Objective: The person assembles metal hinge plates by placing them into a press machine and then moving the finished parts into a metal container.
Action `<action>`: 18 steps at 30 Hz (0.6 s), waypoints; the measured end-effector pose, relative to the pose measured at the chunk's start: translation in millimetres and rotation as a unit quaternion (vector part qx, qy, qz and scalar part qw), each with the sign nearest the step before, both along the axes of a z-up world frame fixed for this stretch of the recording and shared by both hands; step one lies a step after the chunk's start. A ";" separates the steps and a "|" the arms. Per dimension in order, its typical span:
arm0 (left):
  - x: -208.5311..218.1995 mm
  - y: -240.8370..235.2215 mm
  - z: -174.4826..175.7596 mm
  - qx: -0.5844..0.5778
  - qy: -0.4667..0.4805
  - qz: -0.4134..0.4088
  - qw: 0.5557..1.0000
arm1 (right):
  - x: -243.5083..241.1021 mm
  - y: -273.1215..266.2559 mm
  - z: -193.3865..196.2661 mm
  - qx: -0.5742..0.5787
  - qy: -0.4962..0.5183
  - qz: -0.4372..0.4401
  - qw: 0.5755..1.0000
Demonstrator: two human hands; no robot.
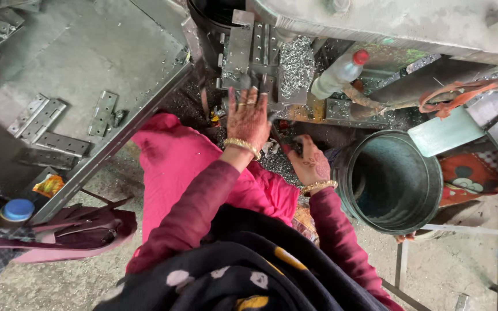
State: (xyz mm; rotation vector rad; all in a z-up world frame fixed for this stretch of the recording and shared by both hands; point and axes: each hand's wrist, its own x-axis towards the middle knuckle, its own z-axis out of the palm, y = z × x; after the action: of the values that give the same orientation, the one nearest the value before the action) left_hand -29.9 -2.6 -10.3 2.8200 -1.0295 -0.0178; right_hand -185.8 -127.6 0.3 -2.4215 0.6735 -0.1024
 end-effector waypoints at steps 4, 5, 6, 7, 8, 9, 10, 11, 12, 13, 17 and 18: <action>20.7 -2.1 -8.9 0.023 -0.012 0.003 1.000 | 6.0 -5.2 -20.3 0.032 0.063 0.039 0.997; 27.8 -7.5 -9.9 0.033 -0.032 0.008 0.999 | 2.8 -8.3 -28.5 0.034 0.080 0.040 0.995; 35.1 -13.3 -10.0 0.042 -0.052 0.014 0.998 | -0.1 -11.3 -39.7 0.018 0.053 0.045 0.997; 39.8 -17.4 -9.4 0.051 -0.073 0.018 0.996 | -1.2 -14.9 -53.7 0.002 0.024 0.049 0.998; 41.0 -18.6 -8.4 0.057 -0.061 0.021 0.996 | -3.9 -17.2 -69.4 -0.015 -0.005 0.054 0.998; 43.4 -20.6 -5.9 0.063 -0.051 0.020 0.996 | -11.3 -9.6 -87.9 -0.004 0.047 0.030 0.998; 44.9 -21.7 -2.8 0.069 -0.042 0.019 0.997 | -21.5 5.9 -106.9 0.007 0.098 0.006 0.995; 45.4 -22.4 0.2 0.062 -0.026 0.019 0.998 | -24.0 9.8 -122.3 0.016 0.147 -0.016 0.989; 44.2 -20.7 1.8 0.054 -0.010 0.019 0.998 | -19.7 1.8 -133.0 0.001 0.118 -0.008 0.993; 36.6 -10.4 -0.3 0.057 0.016 0.023 0.998 | -24.0 2.5 -140.9 -0.004 0.099 0.006 0.995; 46.4 -15.3 -1.0 0.067 0.004 0.022 0.998 | -22.2 -15.6 -131.9 0.053 0.107 0.079 0.990; 50.6 -20.2 -1.1 0.070 0.001 0.029 0.997 | -12.8 -23.2 -126.0 0.045 0.115 0.064 0.990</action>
State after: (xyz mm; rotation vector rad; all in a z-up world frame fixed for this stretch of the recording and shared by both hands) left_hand 20.7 -22.8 -11.4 2.9735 -0.9831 -0.0910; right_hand -198.6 -150.8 -125.8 -2.4031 0.6079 0.2586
